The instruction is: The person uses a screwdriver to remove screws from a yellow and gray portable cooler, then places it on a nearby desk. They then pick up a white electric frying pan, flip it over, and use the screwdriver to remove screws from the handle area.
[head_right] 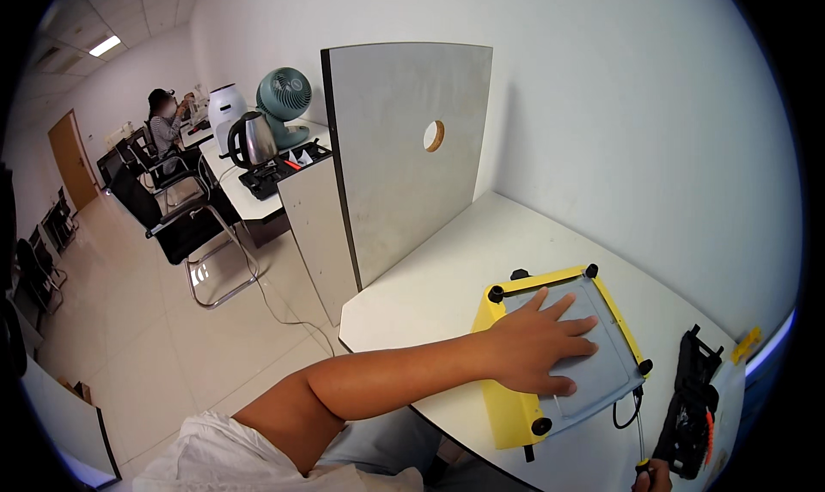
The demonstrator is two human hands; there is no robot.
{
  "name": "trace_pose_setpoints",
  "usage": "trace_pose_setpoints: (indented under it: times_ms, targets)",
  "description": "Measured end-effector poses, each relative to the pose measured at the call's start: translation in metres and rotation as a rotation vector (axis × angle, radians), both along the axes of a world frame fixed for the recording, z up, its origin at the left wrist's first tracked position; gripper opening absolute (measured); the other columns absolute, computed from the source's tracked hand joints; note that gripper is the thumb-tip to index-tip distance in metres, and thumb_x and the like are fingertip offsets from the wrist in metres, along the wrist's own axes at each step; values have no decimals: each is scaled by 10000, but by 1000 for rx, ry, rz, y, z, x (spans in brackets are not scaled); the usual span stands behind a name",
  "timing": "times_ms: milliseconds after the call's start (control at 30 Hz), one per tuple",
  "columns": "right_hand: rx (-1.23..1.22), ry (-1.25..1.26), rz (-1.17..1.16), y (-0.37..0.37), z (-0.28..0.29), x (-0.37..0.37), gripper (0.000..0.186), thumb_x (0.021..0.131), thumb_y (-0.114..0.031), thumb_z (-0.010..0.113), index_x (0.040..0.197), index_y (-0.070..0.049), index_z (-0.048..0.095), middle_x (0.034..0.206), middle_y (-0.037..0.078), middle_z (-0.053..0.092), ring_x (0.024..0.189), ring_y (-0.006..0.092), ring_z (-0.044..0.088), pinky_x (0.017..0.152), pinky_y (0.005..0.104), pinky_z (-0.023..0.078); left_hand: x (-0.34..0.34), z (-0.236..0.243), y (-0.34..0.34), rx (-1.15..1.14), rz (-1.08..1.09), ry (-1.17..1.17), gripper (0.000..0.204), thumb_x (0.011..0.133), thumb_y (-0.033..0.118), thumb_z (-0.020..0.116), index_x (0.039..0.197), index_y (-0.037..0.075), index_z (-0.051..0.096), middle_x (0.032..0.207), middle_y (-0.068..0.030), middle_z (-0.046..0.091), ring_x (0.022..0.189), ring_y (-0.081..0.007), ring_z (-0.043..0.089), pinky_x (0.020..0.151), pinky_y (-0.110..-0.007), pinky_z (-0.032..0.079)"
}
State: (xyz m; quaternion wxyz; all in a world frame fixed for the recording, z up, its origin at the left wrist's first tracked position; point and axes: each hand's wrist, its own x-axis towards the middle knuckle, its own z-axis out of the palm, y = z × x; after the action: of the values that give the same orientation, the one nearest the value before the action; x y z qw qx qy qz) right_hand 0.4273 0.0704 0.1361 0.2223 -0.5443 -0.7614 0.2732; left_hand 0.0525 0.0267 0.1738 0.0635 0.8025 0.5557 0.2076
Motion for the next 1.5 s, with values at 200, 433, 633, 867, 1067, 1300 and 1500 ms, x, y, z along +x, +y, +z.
trace_pose_setpoints:
  times_ms: [200,433,633,867,1067,1300,1500]
  targets:
    - [567,-429,135,-7,-2,-6,271,761,-126,671,993,-23,576,835,159,568,722,310,526,679,379,446,2,1,1,-11,15,16,525,797,421,544,1237,140,496,1407,-135,325,1318,-424,194,1066,-560,123]
    - [960,-587,-121,-14,-6,-20,289,747,-192,684,1012,-84,638,911,129,614,811,324,549,713,418,447,1,0,-1,-29,33,25,543,794,436,530,1248,142,487,1415,-135,315,1322,-426,183,1067,-563,113]
    - [484,-207,40,1,-18,7,225,840,-164,605,1031,-45,619,843,129,624,709,267,587,625,342,473,3,1,1,-20,15,1,537,789,438,537,1237,146,493,1416,-139,312,1319,-442,176,1063,-571,109]
    - [444,-208,-24,0,-11,0,494,551,-13,761,973,-7,505,889,180,507,805,368,523,709,394,433,2,-19,16,67,18,46,618,770,526,549,1262,160,481,1408,-125,339,1310,-445,209,1029,-612,137]
    - [893,-490,-109,6,-9,-21,343,657,-147,720,957,-56,581,853,103,554,794,308,517,680,393,419,0,-7,3,52,117,65,609,741,514,562,1247,178,515,1404,-93,358,1315,-406,232,1065,-543,142]
    - [107,-76,-53,7,-7,-2,225,775,-193,663,896,-23,578,756,128,577,650,297,557,609,354,453,15,-3,7,17,133,98,556,771,489,535,1232,178,534,1395,-80,374,1321,-386,231,1074,-524,137]
    - [519,-281,13,3,-8,-5,262,740,-148,694,903,-42,518,806,94,519,759,303,551,639,355,454,13,-2,7,12,121,71,553,759,469,563,1227,174,538,1385,-79,390,1318,-396,230,1074,-526,132]
